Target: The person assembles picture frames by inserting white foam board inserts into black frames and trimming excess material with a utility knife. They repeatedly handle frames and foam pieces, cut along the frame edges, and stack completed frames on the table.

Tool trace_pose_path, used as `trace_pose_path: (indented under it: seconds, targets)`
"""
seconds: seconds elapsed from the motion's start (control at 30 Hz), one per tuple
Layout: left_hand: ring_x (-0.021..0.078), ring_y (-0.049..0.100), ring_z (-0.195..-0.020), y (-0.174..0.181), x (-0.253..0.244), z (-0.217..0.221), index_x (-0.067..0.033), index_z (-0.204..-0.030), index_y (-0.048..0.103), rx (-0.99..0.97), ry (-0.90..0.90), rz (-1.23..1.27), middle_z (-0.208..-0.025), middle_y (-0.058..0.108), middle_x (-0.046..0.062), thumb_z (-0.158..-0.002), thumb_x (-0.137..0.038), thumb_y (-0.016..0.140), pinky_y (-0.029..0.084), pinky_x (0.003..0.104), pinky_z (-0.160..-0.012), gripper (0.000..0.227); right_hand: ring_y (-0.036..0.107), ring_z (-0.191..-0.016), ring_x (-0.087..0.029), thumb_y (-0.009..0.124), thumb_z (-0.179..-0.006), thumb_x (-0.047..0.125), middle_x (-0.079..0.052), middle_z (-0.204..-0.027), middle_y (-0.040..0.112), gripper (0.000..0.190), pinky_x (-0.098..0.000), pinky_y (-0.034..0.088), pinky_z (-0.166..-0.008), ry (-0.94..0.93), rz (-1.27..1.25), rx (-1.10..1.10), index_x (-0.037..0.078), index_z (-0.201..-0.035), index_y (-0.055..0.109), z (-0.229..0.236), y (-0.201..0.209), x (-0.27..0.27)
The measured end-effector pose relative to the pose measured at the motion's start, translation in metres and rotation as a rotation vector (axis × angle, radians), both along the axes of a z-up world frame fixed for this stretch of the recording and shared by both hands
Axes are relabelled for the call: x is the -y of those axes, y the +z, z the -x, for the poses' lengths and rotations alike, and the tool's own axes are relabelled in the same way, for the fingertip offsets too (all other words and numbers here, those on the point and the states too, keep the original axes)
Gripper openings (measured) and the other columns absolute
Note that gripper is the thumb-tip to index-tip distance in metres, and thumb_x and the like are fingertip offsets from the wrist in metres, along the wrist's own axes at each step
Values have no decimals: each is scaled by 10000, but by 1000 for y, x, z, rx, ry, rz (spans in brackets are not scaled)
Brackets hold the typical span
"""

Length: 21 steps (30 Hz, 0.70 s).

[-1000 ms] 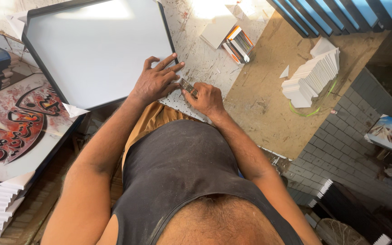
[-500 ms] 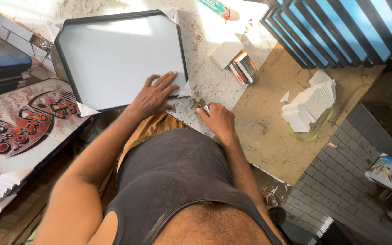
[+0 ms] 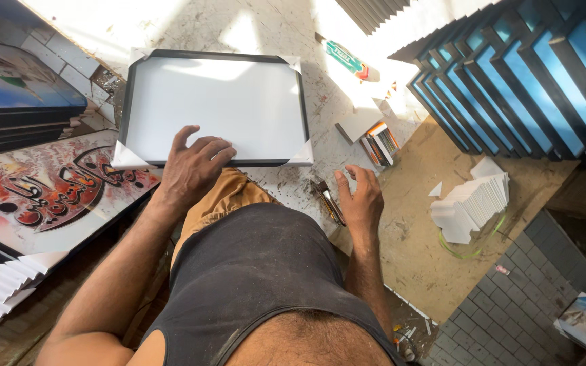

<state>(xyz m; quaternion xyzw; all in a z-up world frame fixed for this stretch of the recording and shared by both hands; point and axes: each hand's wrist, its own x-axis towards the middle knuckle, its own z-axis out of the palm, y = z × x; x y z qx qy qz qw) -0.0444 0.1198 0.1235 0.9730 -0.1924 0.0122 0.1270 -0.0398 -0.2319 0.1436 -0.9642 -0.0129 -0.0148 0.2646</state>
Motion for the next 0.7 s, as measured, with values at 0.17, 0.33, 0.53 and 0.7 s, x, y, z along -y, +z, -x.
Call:
trace_pose_path:
  seconds: [0.17,0.33,0.53,0.7]
  targets:
    - [165,667,-1200,74,-50,-27,-156,-1252,692,175,77,208,-1212,759,22,-1000,-138,724,272,494,-1223,255,703,-1027,-291,752,-942,245,-154,-1128,698,331,-408,563,-881,50,-139,-29,40,-1187,666,-36,3,-42]
    - [106,588,-1354,81,-81,-72,-234,-1322,664,273,13,68,-1363,700,-47,-1015,-134,736,211,457,-1295,331,675,-1094,-321,800,-835,166,-215,-1242,643,591,-403,563,-889,173,-220,67,-3,-1352,569,-84,-27,-102]
    - [244,53,-1620,31,-128,-105,-248,-1652,236,692,388,247,-1693,128,130,-993,-415,848,88,485,-1294,915,702,-1132,-353,742,-985,118,-181,-1207,710,318,-444,550,-975,43,-269,198,11,-1270,650,-121,-76,-150]
    - [356,188,-1550,-25,-192,-146,-34,-1600,132,296,559,647,-1634,186,312,-892,-452,879,151,590,-1259,1111,708,-1070,-246,722,-957,177,-137,-1142,722,288,-367,590,-894,-260,-442,47,11,-1187,671,-140,-105,-157]
